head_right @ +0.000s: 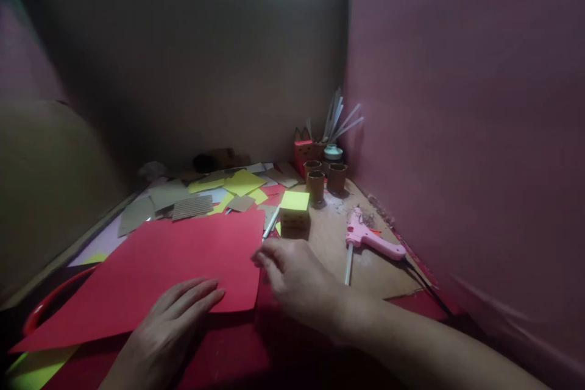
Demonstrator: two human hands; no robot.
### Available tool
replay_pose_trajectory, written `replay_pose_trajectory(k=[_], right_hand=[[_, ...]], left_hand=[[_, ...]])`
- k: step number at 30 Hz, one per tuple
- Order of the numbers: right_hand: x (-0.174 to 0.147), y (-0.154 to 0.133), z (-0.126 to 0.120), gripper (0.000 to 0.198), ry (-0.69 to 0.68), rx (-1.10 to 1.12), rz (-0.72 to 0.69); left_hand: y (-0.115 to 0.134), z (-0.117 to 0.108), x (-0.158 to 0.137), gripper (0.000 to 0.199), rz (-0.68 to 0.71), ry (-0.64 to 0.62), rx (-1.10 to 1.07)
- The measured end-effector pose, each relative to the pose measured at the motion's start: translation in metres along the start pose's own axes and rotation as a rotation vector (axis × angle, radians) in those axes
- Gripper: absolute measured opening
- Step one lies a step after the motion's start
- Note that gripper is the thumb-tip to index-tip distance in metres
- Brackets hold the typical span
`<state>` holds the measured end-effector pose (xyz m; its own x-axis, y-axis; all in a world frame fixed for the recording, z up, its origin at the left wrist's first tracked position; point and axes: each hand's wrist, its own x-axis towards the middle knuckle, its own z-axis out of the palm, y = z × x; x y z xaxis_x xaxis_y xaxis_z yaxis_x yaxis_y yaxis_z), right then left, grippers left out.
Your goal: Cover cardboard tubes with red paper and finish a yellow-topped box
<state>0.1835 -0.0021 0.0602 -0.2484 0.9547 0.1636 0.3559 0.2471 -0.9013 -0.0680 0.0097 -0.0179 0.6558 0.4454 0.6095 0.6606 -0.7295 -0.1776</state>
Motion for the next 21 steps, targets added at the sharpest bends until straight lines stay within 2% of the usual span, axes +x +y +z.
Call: replay_pose_trajectory(k=[3,6,8,10,12,13,16,19,21], right_hand=[[0.008,0.002,-0.032,0.020,0.091,0.108,0.051],[0.028,0.016,-0.071,0.018,0.352,0.050,0.034],[0.045,0.028,-0.096,0.019,0.558,-0.110,-0.006],[0.064,0.039,-0.116,0.018,0.695,-0.330,0.041],[0.083,0.047,-0.128,0.016,0.707,-0.428,0.059],[0.092,0.051,-0.131,0.023,0.694,-0.477,0.058],[0.112,0.059,-0.133,0.030,0.571,-0.582,0.076],[0.120,0.064,-0.133,0.017,0.459,-0.622,0.114],[0.117,0.063,-0.136,0.004,0.452,-0.628,0.135]], left_hand=[[-0.003,0.001,-0.006,0.033,-0.005,-0.058,-0.026],[-0.002,0.003,-0.011,0.035,-0.057,-0.095,-0.073],[0.000,0.005,-0.013,0.036,-0.092,-0.089,-0.094],[0.001,0.006,-0.013,0.036,-0.107,-0.082,-0.108],[0.002,0.006,-0.013,0.036,-0.110,-0.068,-0.121],[0.002,0.006,-0.012,0.035,-0.111,-0.060,-0.125],[-0.001,0.006,-0.013,0.034,-0.097,-0.053,-0.108],[-0.005,0.006,-0.016,0.035,-0.047,-0.082,-0.067],[-0.007,0.006,-0.018,0.036,-0.022,-0.091,-0.051]])
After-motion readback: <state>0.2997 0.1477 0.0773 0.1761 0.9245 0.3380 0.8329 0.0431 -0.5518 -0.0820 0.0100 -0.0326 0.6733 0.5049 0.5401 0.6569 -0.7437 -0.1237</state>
